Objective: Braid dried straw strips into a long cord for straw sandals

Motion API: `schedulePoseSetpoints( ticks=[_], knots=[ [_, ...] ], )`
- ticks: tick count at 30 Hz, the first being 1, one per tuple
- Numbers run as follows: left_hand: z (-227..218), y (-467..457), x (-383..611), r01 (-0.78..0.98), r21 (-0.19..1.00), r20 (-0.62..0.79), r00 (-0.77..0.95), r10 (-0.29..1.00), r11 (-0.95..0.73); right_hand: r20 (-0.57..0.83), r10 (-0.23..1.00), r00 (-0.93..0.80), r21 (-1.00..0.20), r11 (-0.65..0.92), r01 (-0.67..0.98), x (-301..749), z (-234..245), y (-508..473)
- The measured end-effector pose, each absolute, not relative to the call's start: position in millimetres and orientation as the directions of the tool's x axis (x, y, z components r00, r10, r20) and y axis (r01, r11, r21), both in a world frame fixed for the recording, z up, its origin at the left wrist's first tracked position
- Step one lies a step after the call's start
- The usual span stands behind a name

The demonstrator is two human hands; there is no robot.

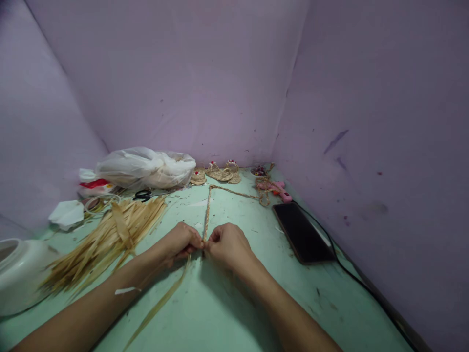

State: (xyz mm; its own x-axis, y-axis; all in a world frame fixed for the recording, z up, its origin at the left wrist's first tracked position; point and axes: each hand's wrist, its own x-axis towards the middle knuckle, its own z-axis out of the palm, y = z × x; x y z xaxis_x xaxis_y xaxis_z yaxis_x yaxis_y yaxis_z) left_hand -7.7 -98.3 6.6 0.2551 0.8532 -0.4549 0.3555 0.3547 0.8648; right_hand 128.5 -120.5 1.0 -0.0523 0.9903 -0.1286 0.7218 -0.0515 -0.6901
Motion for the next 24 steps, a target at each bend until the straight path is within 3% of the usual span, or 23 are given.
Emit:
schedulePoseSetpoints(
  ticks=[5, 7, 11, 14, 17, 21, 24],
  knots=[
    [4.4, -103.5, 0.0, 0.343, 0.875, -0.418, 0.177, 0.891, 0.342, -0.047, 0.999, 0.004, -0.447, -0.025, 0.894, 112.9, 18.8, -141.4],
    [4.9, -104.7, 1.6, 0.345, 0.867, -0.431, 0.155, 0.889, 0.36, -0.034, 0.999, -0.007, -0.42, -0.008, 0.908, 109.0, 20.6, -146.0],
    [3.3, -104.3, 0.5, 0.323, 0.891, -0.389, 0.179, 0.903, 0.32, -0.065, 0.998, 0.009, -0.559, -0.044, 0.828, 115.5, 16.6, -138.5],
    [-2.4, -102.5, -2.2, 0.35, 0.907, -0.32, 0.214, 0.923, 0.233, -0.195, 0.981, -0.008, -0.722, -0.138, 0.678, 128.5, 11.5, -123.8],
    [-9.0, -100.7, -4.7, 0.446, 0.89, -0.229, 0.252, 0.94, 0.097, -0.287, 0.958, -0.024, -0.795, -0.224, 0.563, 136.5, 8.8, -115.2],
    [-8.7, -99.2, -7.8, 0.556, 0.828, -0.133, 0.31, 0.941, -0.066, -0.215, 0.972, -0.092, -0.765, -0.109, 0.635, 129.6, 10.2, -123.1],
    [-1.4, -97.5, -10.2, 0.512, 0.858, -0.181, 0.388, 0.904, -0.048, -0.082, 0.986, -0.145, -0.623, 0.063, 0.78, 116.6, 12.5, -136.0]
  ],
)
